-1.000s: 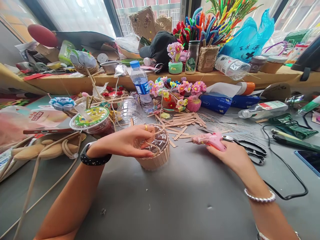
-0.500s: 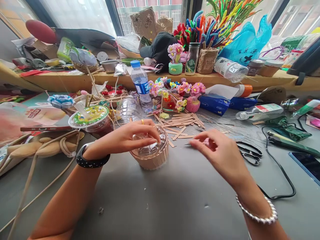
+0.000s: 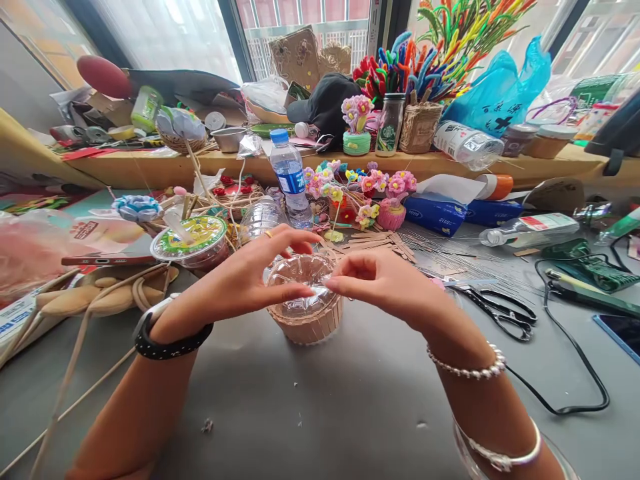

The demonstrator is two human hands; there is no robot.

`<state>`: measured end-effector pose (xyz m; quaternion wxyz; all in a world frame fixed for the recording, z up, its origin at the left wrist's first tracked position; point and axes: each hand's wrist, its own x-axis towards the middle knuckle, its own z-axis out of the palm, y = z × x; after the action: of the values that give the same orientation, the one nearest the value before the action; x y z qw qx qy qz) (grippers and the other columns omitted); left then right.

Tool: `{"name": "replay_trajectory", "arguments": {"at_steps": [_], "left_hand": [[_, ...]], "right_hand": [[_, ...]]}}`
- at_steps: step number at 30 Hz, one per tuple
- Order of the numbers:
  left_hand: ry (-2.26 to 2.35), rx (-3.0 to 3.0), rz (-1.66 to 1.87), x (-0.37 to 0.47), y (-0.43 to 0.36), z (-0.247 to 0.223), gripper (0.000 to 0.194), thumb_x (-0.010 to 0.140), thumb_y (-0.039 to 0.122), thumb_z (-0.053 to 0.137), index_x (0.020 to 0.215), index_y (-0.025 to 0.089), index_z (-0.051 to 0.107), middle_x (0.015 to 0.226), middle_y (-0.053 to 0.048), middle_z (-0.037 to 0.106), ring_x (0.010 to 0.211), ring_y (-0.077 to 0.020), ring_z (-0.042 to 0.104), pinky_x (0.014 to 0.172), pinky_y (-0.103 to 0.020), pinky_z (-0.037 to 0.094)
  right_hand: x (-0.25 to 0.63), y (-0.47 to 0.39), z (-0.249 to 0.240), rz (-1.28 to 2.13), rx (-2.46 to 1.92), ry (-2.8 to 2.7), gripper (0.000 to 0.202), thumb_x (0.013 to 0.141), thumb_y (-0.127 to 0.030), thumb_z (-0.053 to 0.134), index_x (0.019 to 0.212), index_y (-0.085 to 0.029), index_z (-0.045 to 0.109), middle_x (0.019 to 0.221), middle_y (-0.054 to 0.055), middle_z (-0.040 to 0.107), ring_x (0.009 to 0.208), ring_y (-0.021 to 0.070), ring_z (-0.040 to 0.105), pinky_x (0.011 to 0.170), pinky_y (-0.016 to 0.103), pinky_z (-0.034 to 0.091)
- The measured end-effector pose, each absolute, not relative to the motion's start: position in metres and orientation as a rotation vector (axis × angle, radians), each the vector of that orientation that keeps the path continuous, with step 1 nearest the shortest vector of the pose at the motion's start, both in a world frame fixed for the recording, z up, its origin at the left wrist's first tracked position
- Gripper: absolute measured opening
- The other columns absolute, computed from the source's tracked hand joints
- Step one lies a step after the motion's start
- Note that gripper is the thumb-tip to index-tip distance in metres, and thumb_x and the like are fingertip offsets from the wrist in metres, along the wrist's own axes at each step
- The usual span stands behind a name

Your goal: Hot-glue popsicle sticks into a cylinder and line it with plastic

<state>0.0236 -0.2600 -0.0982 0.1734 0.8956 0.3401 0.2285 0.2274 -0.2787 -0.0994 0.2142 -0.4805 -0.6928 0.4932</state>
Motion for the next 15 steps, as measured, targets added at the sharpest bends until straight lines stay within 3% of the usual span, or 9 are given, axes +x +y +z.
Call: {"name": "replay_trajectory", "arguments": {"at_steps": [5,10,15], "left_hand": [[1.017,2.647,0.253,0.021,-0.257,-0.108,0.084,0.065,0.061,0.055,0.130,0.015,0.028,0.135,-0.015,0.030,0.124,-0.0268,0.028,0.100,-0.037,0.027],[1.028,2.610,0.089,0.022,-0.258,-0.109,0.085,0.067,0.063,0.051,0.132,0.015,0.023,0.137,-0.014,0.027,0.124,-0.0267,0.028,0.099,-0.035,0.028],[0.976,2.597,0.138,0.022,-0.256,-0.108,0.080,0.065,0.053,0.059,0.129,0.017,0.029,0.132,-0.012,0.032,0.122,-0.0263,0.031,0.098,-0.034,0.029]], "right_hand": [[0.246,-0.277,-0.096,1.386,-1.435,-1.978,0.021,0.066,-0.037,0.061,0.066,-0.018,0.053,0.055,-0.005,0.046,0.047,0.0048,0.037,0.038,0.016,0.026],[0.253,-0.272,-0.101,1.295,-1.559,-2.075,0.023,0.066,-0.039,0.059,0.067,-0.016,0.056,0.056,-0.003,0.050,0.051,0.0060,0.040,0.040,0.016,0.030],[0.250,-0.270,-0.102,1.215,-1.570,-2.176,0.024,0.068,-0.040,0.056,0.066,-0.016,0.058,0.056,-0.003,0.052,0.050,0.0060,0.042,0.041,0.015,0.031]]}}
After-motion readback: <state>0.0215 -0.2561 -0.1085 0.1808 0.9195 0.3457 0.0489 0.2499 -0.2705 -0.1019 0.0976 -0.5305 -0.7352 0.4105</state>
